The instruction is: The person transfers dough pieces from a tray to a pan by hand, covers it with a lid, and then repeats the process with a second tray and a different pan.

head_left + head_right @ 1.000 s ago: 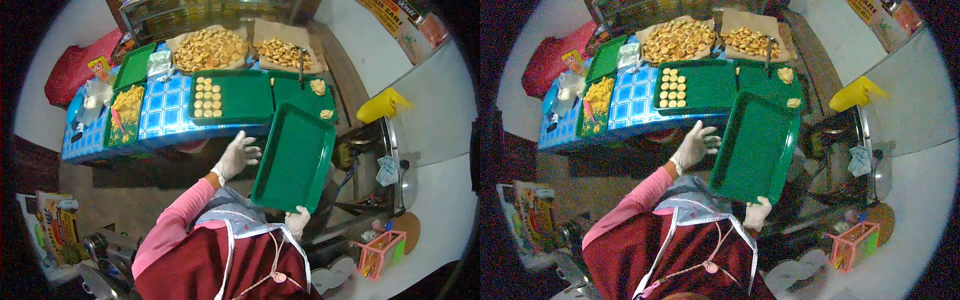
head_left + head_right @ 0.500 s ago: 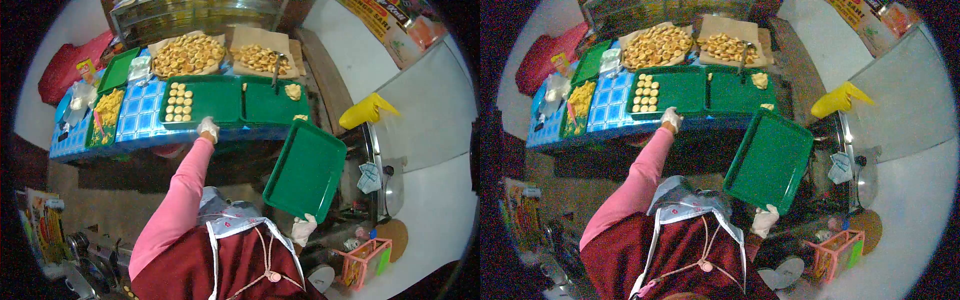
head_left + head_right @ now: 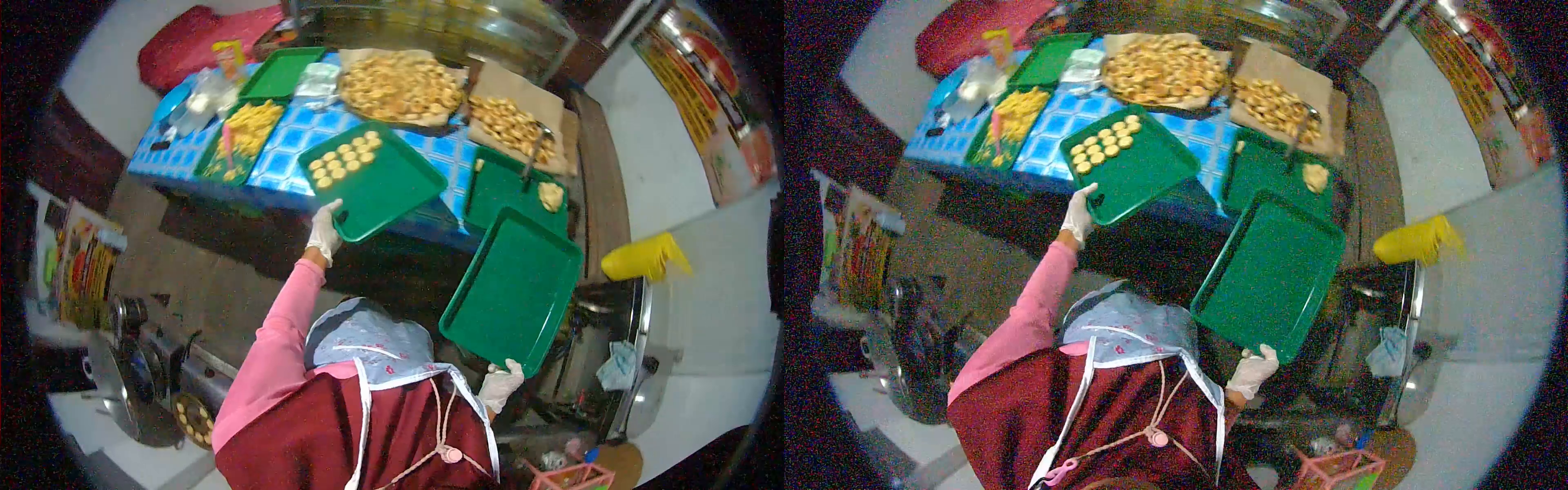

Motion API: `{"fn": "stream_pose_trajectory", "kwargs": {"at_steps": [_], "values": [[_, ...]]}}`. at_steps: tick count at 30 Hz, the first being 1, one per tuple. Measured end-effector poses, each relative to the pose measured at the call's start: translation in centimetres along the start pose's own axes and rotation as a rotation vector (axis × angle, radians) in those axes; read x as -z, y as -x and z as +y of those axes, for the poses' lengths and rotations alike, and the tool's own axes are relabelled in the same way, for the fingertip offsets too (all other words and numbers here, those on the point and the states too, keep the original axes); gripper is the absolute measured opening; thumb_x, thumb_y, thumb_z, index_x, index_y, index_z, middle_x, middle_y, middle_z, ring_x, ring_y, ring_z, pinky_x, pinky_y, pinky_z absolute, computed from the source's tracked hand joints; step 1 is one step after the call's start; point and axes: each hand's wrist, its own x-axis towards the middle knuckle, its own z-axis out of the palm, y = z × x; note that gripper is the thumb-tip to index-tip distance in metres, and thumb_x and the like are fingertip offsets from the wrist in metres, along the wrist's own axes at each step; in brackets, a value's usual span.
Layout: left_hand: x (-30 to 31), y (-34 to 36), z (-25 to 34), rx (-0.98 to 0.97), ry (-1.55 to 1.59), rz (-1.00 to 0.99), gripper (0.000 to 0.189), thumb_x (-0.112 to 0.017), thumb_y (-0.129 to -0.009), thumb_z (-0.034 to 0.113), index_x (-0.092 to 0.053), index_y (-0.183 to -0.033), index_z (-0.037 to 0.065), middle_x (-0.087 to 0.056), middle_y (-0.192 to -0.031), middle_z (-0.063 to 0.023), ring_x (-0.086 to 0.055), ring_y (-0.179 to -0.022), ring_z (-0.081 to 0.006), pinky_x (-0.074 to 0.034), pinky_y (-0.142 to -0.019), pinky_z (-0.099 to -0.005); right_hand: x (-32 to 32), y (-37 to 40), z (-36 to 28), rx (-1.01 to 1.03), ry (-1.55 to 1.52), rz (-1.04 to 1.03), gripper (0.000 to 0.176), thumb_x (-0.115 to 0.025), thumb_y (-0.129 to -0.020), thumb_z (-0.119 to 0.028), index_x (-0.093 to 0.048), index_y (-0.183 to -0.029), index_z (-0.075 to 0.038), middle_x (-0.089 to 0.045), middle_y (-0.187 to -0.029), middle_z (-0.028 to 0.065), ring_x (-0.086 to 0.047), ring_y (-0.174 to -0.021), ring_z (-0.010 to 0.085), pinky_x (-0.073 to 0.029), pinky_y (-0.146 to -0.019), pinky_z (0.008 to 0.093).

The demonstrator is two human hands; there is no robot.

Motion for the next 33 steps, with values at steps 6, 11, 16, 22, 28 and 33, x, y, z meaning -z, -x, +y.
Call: {"fn": "stream_pose_trajectory", "kwargs": {"at_steps": [6, 11, 16, 22, 28, 33], "values": [[4.4, 7.5, 8.2, 0.037, -0.244, 0.197, 0.021, -0.059, -0.079, 0.030, -0.064, -0.085, 0.010, -0.059, -0.089, -0.0038, -0.056, -0.089, -0.0169, -0.045, -0.086, -0.0328, -7.8, 0.0, 1.5, 0.165, 0.116, -0.226, 0.013, -0.052, -0.082, -0.002, -0.056, -0.091, -0.010, -0.054, -0.099, 0.0072, -0.053, -0.073, 0.0199, -0.047, -0.059, 0.0318], [7.0, 14.7, 17.0, -0.148, -0.456, 0.383, 0.023, -0.057, -0.071, 0.026, -0.064, -0.082, 0.008, -0.057, -0.074, 0.0004, -0.054, -0.069, -0.0125, -0.044, -0.066, -0.0268, -16.9, 1.9, 3.9, 0.055, 0.131, -0.422, 0.009, -0.059, -0.077, -0.014, -0.057, -0.084, -0.008, -0.057, -0.084, 0.0053, -0.057, -0.069, 0.0195, -0.048, -0.056, 0.0301], [10.1, 18.3, 21.4, -0.115, -0.342, 0.582, 0.026, -0.057, -0.072, 0.029, -0.061, -0.088, 0.009, -0.053, -0.083, 0.0014, -0.050, -0.075, -0.0119, -0.040, -0.068, -0.0254, -25.4, 2.5, 9.5, -0.204, 0.049, -0.523, 0.010, -0.058, -0.080, -0.015, -0.059, -0.084, -0.006, -0.058, -0.082, 0.0072, -0.059, -0.068, 0.0197, -0.050, -0.057, 0.0299], [15.8, 20.9, 22.5, -0.152, -0.299, 0.678, 0.031, -0.057, -0.070, 0.024, -0.059, -0.095, 0.006, -0.054, -0.086, -0.0004, -0.050, -0.077, -0.0135, -0.042, -0.071, -0.0257, -32.1, 3.2, 17.9, -0.395, 0.045, -0.536, 0.015, -0.060, -0.079, -0.013, -0.056, -0.091, -0.006, -0.059, -0.089, 0.0099, -0.061, -0.071, 0.0260, -0.052, -0.060, 0.0342], [14.0, 23.4, 20.7, -0.190, -0.207, 0.897, 0.034, -0.057, -0.069, 0.020, -0.059, -0.100, 0.005, -0.057, -0.088, -0.0021, -0.053, -0.075, -0.0152, -0.045, -0.070, -0.0280, -36.9, 4.8, 25.0, -0.523, -0.028, -0.696, 0.015, -0.061, -0.083, -0.003, -0.055, -0.096, -0.004, -0.055, -0.097, 0.0085, -0.059, -0.086, 0.0245, -0.056, -0.072, 0.0391], [10.3, 24.1, 19.3, -0.190, -0.069, 0.859, 0.037, -0.056, -0.069, 0.020, -0.060, -0.103, 0.004, -0.059, -0.089, -0.0041, -0.056, -0.077, -0.0158, -0.047, -0.071, -0.0271, -39.5, 5.2, 29.6, -0.277, 0.200, -0.953, 0.017, -0.063, -0.085, -0.002, -0.057, -0.101, 0.002, -0.059, -0.100, 0.0140, -0.060, -0.085, 0.0211, -0.055, -0.081, 0.0386]]}}
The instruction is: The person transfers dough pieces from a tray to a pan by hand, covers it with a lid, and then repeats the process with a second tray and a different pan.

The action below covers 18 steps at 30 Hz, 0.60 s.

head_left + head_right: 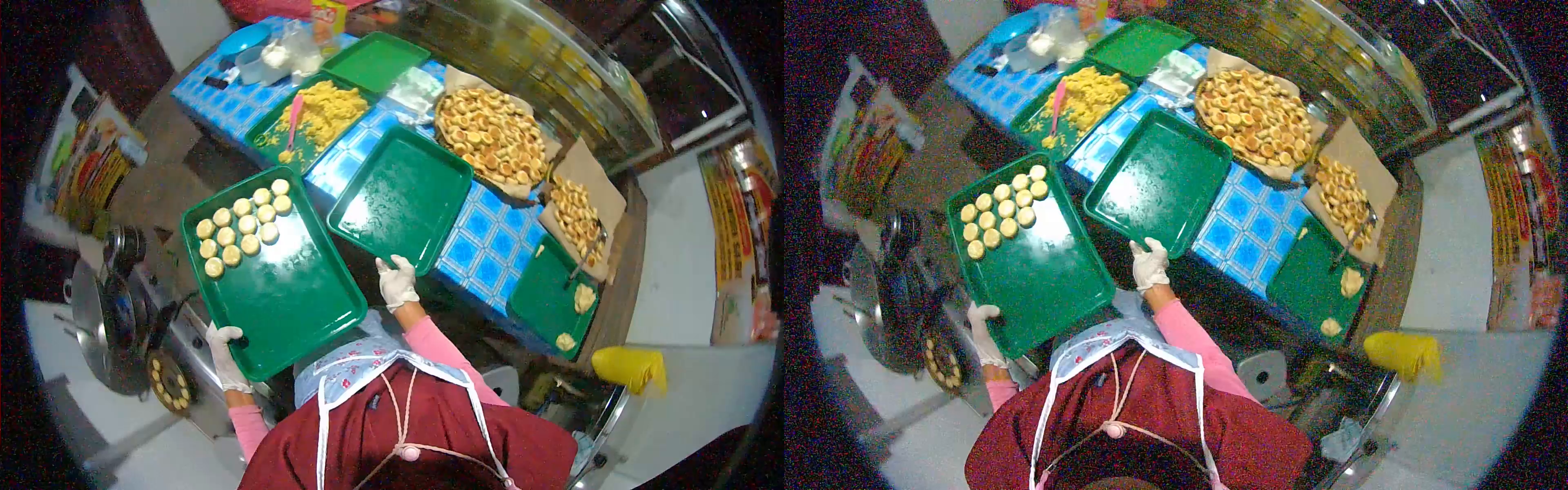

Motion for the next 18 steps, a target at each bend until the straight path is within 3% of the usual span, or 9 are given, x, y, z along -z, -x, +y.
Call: {"fn": "stream_pose_trajectory", "kwargs": {"at_steps": [3, 5, 9, 10, 12, 15, 17, 18], "values": [[-0.2, 2.2, -0.4, -0.014, -0.065, 0.025, 0.037, -0.056, -0.068, 0.020, -0.062, -0.099, 0.003, -0.061, -0.090, -0.0049, -0.057, -0.077, -0.0156, -0.048, -0.072, -0.0269, -1.6, 0.1, -1.9, 0.406, 0.835, -0.170, 0.014, -0.065, -0.089, -0.005, -0.058, -0.097, 0.003, -0.061, -0.095, 0.0108, -0.056, -0.082, 0.0166, -0.052, -0.079, 0.0334], [-3.0, 4.4, 1.3, 0.070, -0.017, 0.108, 0.036, -0.056, -0.067, 0.020, -0.062, -0.098, 0.002, -0.061, -0.088, -0.0048, -0.057, -0.076, -0.0155, -0.048, -0.071, -0.0268, -3.5, 0.0, -5.9, 0.454, 1.018, -0.272, 0.021, -0.067, -0.090, -0.014, -0.060, -0.092, 0.005, -0.063, -0.085, 0.0089, -0.053, -0.077, 0.0148, -0.049, -0.073, 0.0309], [-4.2, 6.0, 0.7, 0.141, 0.029, 0.227, 0.036, -0.053, -0.065, 0.015, -0.062, -0.097, 0.001, -0.062, -0.084, -0.0047, -0.058, -0.072, -0.0150, -0.049, -0.066, -0.0256, -8.3, 0.2, -13.2, 0.200, 0.909, -0.461, 0.026, -0.069, -0.089, -0.014, -0.061, -0.095, 0.010, -0.065, -0.089, 0.0066, -0.056, -0.081, 0.0171, -0.049, -0.079, 0.0328], [-4.3, 6.4, 0.9, 0.131, -0.009, 0.170, 0.036, -0.054, -0.064, 0.013, -0.062, -0.097, 0.000, -0.062, -0.083, -0.0047, -0.058, -0.070, -0.0146, -0.049, -0.064, -0.0255, -7.0, -0.8, -11.9, -0.059, 0.680, -0.467, 0.029, -0.069, -0.089, -0.017, -0.061, -0.096, 0.010, -0.065, -0.088, 0.0060, -0.057, -0.082, 0.0165, -0.049, -0.079, 0.0321], [-4.2, 7.5, 0.5, 0.120, -0.050, 0.128, 0.038, -0.054, -0.063, 0.011, -0.063, -0.098, -0.001, -0.063, -0.083, -0.0049, -0.058, -0.067, -0.0142, -0.049, -0.063, -0.0253, -3.4, -2.4, -9.4, -0.297, 0.455, -0.500, 0.035, -0.069, -0.088, -0.019, -0.060, -0.102, 0.012, -0.066, -0.094, 0.0066, -0.059, -0.087, 0.0161, -0.050, -0.078, 0.0307], [-4.3, 8.8, -0.4, 0.127, -0.058, 0.146, 0.043, -0.053, -0.062, 0.008, -0.062, -0.102, -0.003, -0.065, -0.088, -0.0060, -0.060, -0.069, -0.0151, -0.051, -0.064, -0.0262, -7.1, 1.6, -16.1, -0.323, 0.234, -0.253, 0.045, -0.062, -0.088, -0.013, -0.052, -0.125, 0.009, -0.063, -0.113, 0.0123, -0.060, -0.102, 0.0257, -0.049, -0.087, 0.0344], [-5.0, 9.2, -0.3, 0.136, -0.025, 0.135, 0.050, -0.052, -0.060, 0.008, -0.062, -0.109, -0.003, -0.067, -0.095, -0.0075, -0.063, -0.076, -0.0171, -0.053, -0.069, -0.0283, -12.5, 2.5, -17.7, 0.341, 0.452, -0.371, 0.034, -0.058, -0.090, -0.009, -0.057, -0.121, 0.005, -0.064, -0.110, 0.0123, -0.060, -0.100, 0.0260, -0.047, -0.091, 0.0346], [-4.9, 9.1, 0.0, 0.137, -0.055, 0.121, 0.051, -0.052, -0.060, 0.007, -0.062, -0.110, -0.003, -0.068, -0.096, -0.0079, -0.064, -0.077, -0.0170, -0.053, -0.070, -0.0283, -14.8, 2.4, -18.6, 0.379, 0.603, -0.554, 0.030, -0.057, -0.090, -0.007, -0.060, -0.119, 0.002, -0.065, -0.111, 0.0126, -0.061, -0.100, 0.0251, -0.048, -0.090, 0.0340]]}}
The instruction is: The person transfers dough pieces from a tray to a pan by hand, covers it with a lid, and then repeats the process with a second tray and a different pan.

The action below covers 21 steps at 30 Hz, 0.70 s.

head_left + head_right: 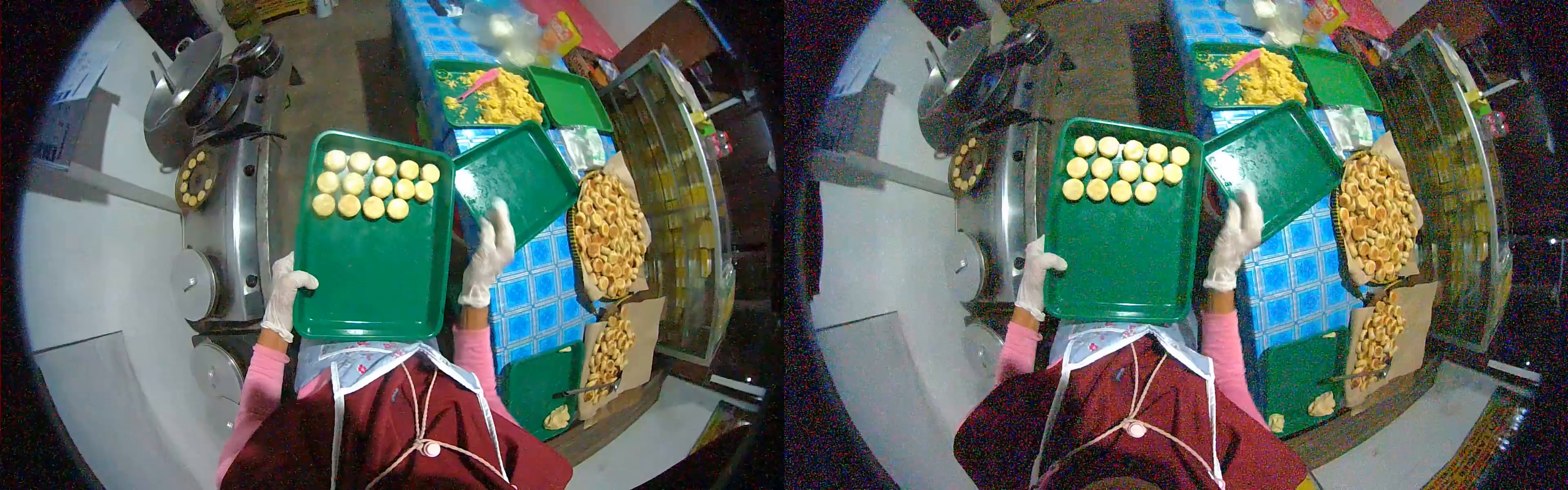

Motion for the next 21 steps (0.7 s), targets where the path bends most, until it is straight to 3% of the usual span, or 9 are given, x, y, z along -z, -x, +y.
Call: {"fn": "stream_pose_trajectory", "kwargs": {"at_steps": [3, 5, 9, 11, 12, 13, 15, 17, 21], "values": [[0.9, -0.1, -0.7, 0.010, 0.010, 0.011, 0.050, -0.052, -0.060, 0.005, -0.062, -0.109, -0.003, -0.068, -0.096, -0.0071, -0.064, -0.077, -0.0164, -0.053, -0.070, -0.0286, -4.1, -2.8, -0.4, 0.168, 0.223, -0.417, 0.023, -0.060, -0.086, -0.004, -0.069, -0.107, -0.001, -0.068, -0.108, 0.0137, -0.063, -0.104, 0.0225, -0.046, -0.092, 0.0310], [1.8, 0.0, -2.3, -0.032, 0.025, 0.038, 0.049, -0.052, -0.061, 0.004, -0.063, -0.108, -0.003, -0.068, -0.096, -0.0067, -0.063, -0.076, -0.0158, -0.052, -0.070, -0.0276, -6.8, -3.0, 1.2, 0.208, 0.463, -0.472, 0.021, -0.059, -0.086, -0.009, -0.069, -0.105, -0.006, -0.069, -0.093, 0.0158, -0.065, -0.085, 0.0308, -0.050, -0.075, 0.0388], [4.1, -0.4, -2.8, -0.104, 0.062, 0.141, 0.042, -0.055, -0.063, 0.001, -0.065, -0.103, -0.003, -0.065, -0.086, -0.0025, -0.057, -0.070, -0.0105, -0.046, -0.063, -0.0233, -11.7, -0.3, 1.4, 0.244, 0.532, -0.545, 0.017, -0.060, -0.086, -0.018, -0.069, -0.095, -0.005, -0.067, -0.085, 0.0178, -0.065, -0.081, 0.0334, -0.050, -0.071, 0.0415], [6.0, -1.3, -2.7, -0.089, 0.088, 0.152, 0.041, -0.056, -0.064, 0.000, -0.065, -0.104, -0.002, -0.065, -0.086, -0.0016, -0.057, -0.072, -0.0100, -0.046, -0.065, -0.0238, -14.0, 1.8, 2.5, 0.002, 0.434, -0.615, 0.021, -0.064, -0.088, -0.020, -0.070, -0.095, -0.001, -0.065, -0.073, 0.0076, -0.060, -0.061, 0.0141, -0.047, -0.055, 0.0298], [6.5, -1.7, -2.3, -0.082, 0.117, 0.157, 0.041, -0.056, -0.064, 0.000, -0.065, -0.104, -0.002, -0.065, -0.085, -0.0013, -0.057, -0.072, -0.0101, -0.046, -0.066, -0.0240, -15.3, 3.0, 1.2, -0.126, 0.450, -0.611, 0.024, -0.060, -0.088, -0.025, -0.069, -0.086, -0.003, -0.065, -0.077, 0.0189, -0.064, -0.076, 0.0366, -0.049, -0.068, 0.0423], [7.4, -1.9, -2.4, -0.090, 0.154, 0.171, 0.040, -0.056, -0.064, 0.000, -0.065, -0.104, -0.002, -0.064, -0.085, -0.0011, -0.057, -0.073, -0.0101, -0.046, -0.066, -0.0242, -17.1, 4.0, 2.5, -0.033, 0.540, -0.640, 0.028, -0.059, -0.090, -0.029, -0.070, -0.091, -0.003, -0.068, -0.082, 0.0182, -0.066, -0.074, 0.0328, -0.049, -0.068, 0.0405], [9.5, -2.8, -3.1, -0.141, 0.104, 0.231, 0.039, -0.058, -0.064, 0.002, -0.064, -0.102, -0.002, -0.064, -0.086, -0.0013, -0.055, -0.074, -0.0114, -0.046, -0.069, -0.0258, -20.3, 6.0, 3.1, -0.148, 0.415, -0.632, 0.030, -0.060, -0.090, -0.031, -0.071, -0.096, -0.004, -0.070, -0.088, 0.0174, -0.067, -0.076, 0.0271, -0.050, -0.070, 0.0379], [11.8, -3.7, -3.0, -0.121, 0.128, 0.259, 0.039, -0.059, -0.063, 0.003, -0.064, -0.102, -0.002, -0.063, -0.087, -0.0021, -0.054, -0.077, -0.0116, -0.045, -0.072, -0.0258, -24.1, 7.2, 2.3, -0.330, 0.224, -0.584, 0.028, -0.068, -0.087, -0.024, -0.071, -0.097, 0.002, -0.069, -0.078, 0.0047, -0.062, -0.070, 0.0170, -0.048, -0.067, 0.0317], [15.0, -4.9, -1.9, -0.134, 0.113, 0.374, 0.047, -0.060, -0.062, 0.004, -0.064, -0.108, -0.003, -0.064, -0.087, -0.0032, -0.056, -0.077, -0.0128, -0.046, -0.071, -0.0265, -30.2, 8.1, 1.8, -0.590, 0.084, -0.618, 0.028, -0.073, -0.083, -0.020, -0.068, -0.098, 0.002, -0.064, -0.076, 0.0007, -0.052, -0.055, 0.0054, -0.038, -0.044, 0.0186]]}}
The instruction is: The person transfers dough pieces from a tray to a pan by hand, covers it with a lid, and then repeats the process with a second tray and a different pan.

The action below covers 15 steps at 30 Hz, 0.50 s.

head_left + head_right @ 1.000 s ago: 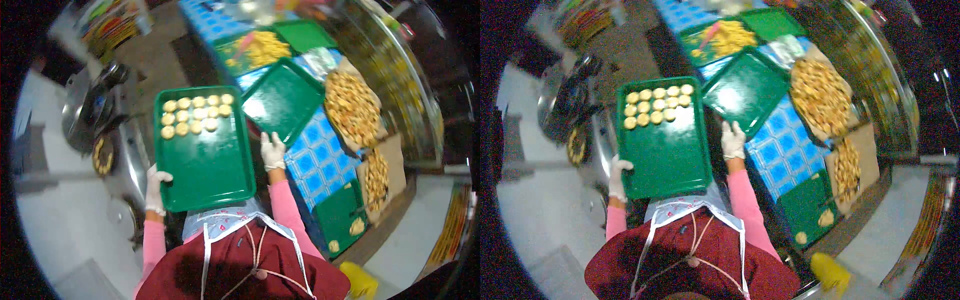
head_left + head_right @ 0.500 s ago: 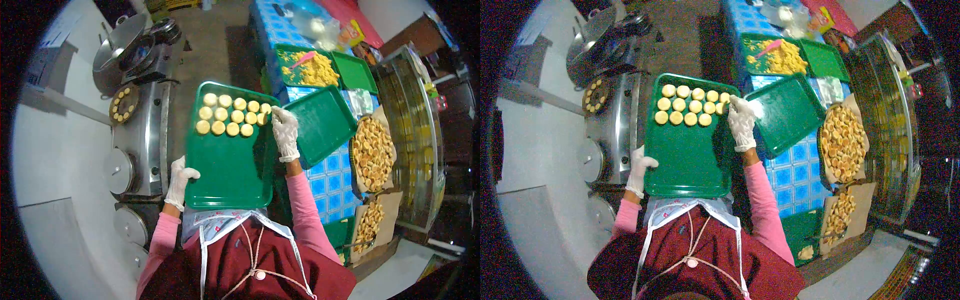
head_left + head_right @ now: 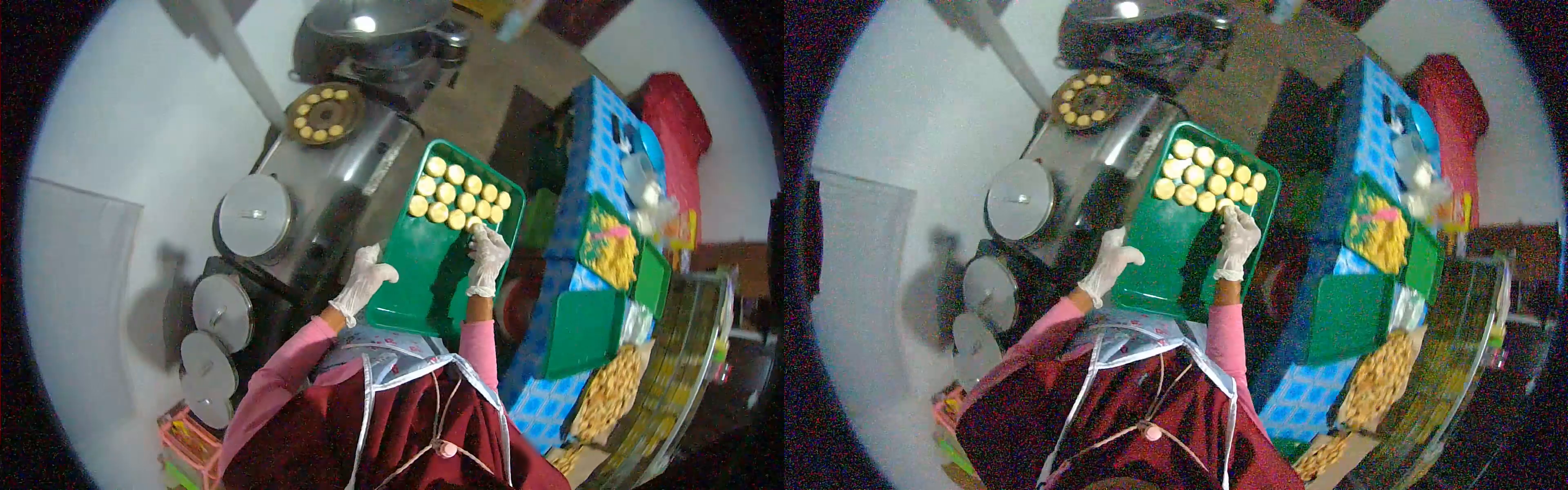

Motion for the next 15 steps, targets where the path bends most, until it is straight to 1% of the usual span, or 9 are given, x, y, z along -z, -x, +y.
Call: {"fn": "stream_pose_trajectory", "kwargs": {"at_steps": [3, 5, 6, 8, 9, 10, 12, 14, 15], "values": [[3.1, -1.3, 0.4, 0.117, 0.033, 0.057, 0.047, -0.060, -0.060, 0.003, -0.063, -0.107, 0.000, -0.065, -0.092, -0.0025, -0.058, -0.079, -0.0148, -0.047, -0.073, -0.0279, -4.4, -1.4, 0.7, 0.073, 0.058, -0.089, 0.027, -0.073, -0.082, -0.021, -0.069, -0.099, 0.000, -0.065, -0.080, 0.0008, -0.055, -0.061, 0.0063, -0.040, -0.049, 0.0203], [6.2, -1.7, -1.2, 0.036, 0.067, 0.118, 0.052, -0.060, -0.061, 0.002, -0.063, -0.113, -0.002, -0.065, -0.091, -0.0034, -0.058, -0.078, -0.0131, -0.048, -0.072, -0.0269, -7.9, -1.7, 2.4, 0.231, 0.083, -0.165, 0.027, -0.074, -0.081, -0.022, -0.069, -0.099, -0.002, -0.065, -0.082, 0.0012, -0.056, -0.064, 0.0073, -0.041, -0.051, 0.0216], [7.0, -1.7, -1.7, 0.009, 0.082, 0.145, 0.054, -0.059, -0.062, 0.002, -0.063, -0.115, -0.003, -0.066, -0.091, -0.0038, -0.058, -0.077, -0.0123, -0.048, -0.071, -0.0264, -10.0, -1.4, 1.7, 0.197, 0.101, -0.174, 0.026, -0.074, -0.080, -0.023, -0.069, -0.098, -0.004, -0.066, -0.084, 0.0018, -0.058, -0.069, 0.0088, -0.043, -0.055, 0.0231], [9.0, -2.2, -1.9, 0.019, 0.223, 0.133, 0.056, -0.058, -0.063, -0.001, -0.061, -0.119, -0.002, -0.066, -0.095, -0.0043, -0.059, -0.082, -0.0119, -0.049, -0.076, -0.0267, -13.7, -3.0, 3.1, 0.242, 0.057, -0.228, 0.025, -0.074, -0.079, -0.020, -0.068, -0.096, -0.004, -0.066, -0.083, 0.0022, -0.059, -0.068, 0.0101, -0.044, -0.053, 0.0236], [9.5, -2.4, -2.0, 0.003, 0.250, 0.177, 0.057, -0.057, -0.063, -0.002, -0.061, -0.120, -0.002, -0.066, -0.097, -0.0042, -0.059, -0.083, -0.0119, -0.050, -0.076, -0.0267, -15.7, -2.4, 2.0, 0.147, 0.082, -0.251, 0.019, -0.074, -0.077, -0.015, -0.066, -0.092, -0.004, -0.066, -0.081, 0.0024, -0.060, -0.066, 0.0110, -0.044, -0.052, 0.0239], [10.0, -2.5, -2.1, -0.013, 0.275, 0.220, 0.057, -0.056, -0.064, -0.002, -0.061, -0.121, -0.002, -0.066, -0.098, -0.0042, -0.060, -0.084, -0.0119, -0.050, -0.077, -0.0267, -17.7, -2.7, 2.8, 0.201, -0.025, -0.292, 0.016, -0.075, -0.076, -0.010, -0.064, -0.087, -0.006, -0.066, -0.080, 0.0028, -0.060, -0.063, 0.0114, -0.044, -0.051, 0.0238], [11.8, -1.7, -4.1, 0.030, 0.146, 0.338, 0.061, -0.056, -0.062, -0.003, -0.059, -0.124, -0.001, -0.066, -0.099, -0.0037, -0.061, -0.084, -0.0140, -0.050, -0.076, -0.0278, -20.6, -2.3, 3.9, 0.176, -0.015, -0.386, 0.017, -0.076, -0.076, -0.009, -0.063, -0.086, -0.006, -0.065, -0.079, 0.0027, -0.061, -0.063, 0.0112, -0.045, -0.051, 0.0233], [12.8, -0.9, -3.6, 0.097, 0.336, 0.412, 0.061, -0.057, -0.061, -0.003, -0.060, -0.122, -0.002, -0.066, -0.097, -0.0030, -0.061, -0.083, -0.0141, -0.050, -0.075, -0.0271, -22.8, -0.5, 1.5, 0.025, -0.002, -0.464, 0.019, -0.078, -0.074, -0.010, -0.064, -0.084, -0.005, -0.063, -0.076, -0.0003, -0.055, -0.063, 0.0080, -0.043, -0.055, 0.0222], [13.4, -0.6, -4.3, 0.057, 0.392, 0.434, 0.058, -0.058, -0.062, -0.001, -0.060, -0.120, -0.002, -0.065, -0.096, -0.0019, -0.060, -0.082, -0.0138, -0.049, -0.074, -0.0257, -23.8, -0.5, 1.2, -0.007, 0.027, -0.519, 0.018, -0.077, -0.074, -0.009, -0.066, -0.088, -0.004, -0.065, -0.078, 0.0001, -0.057, -0.064, 0.0081, -0.044, -0.057, 0.0213]]}}
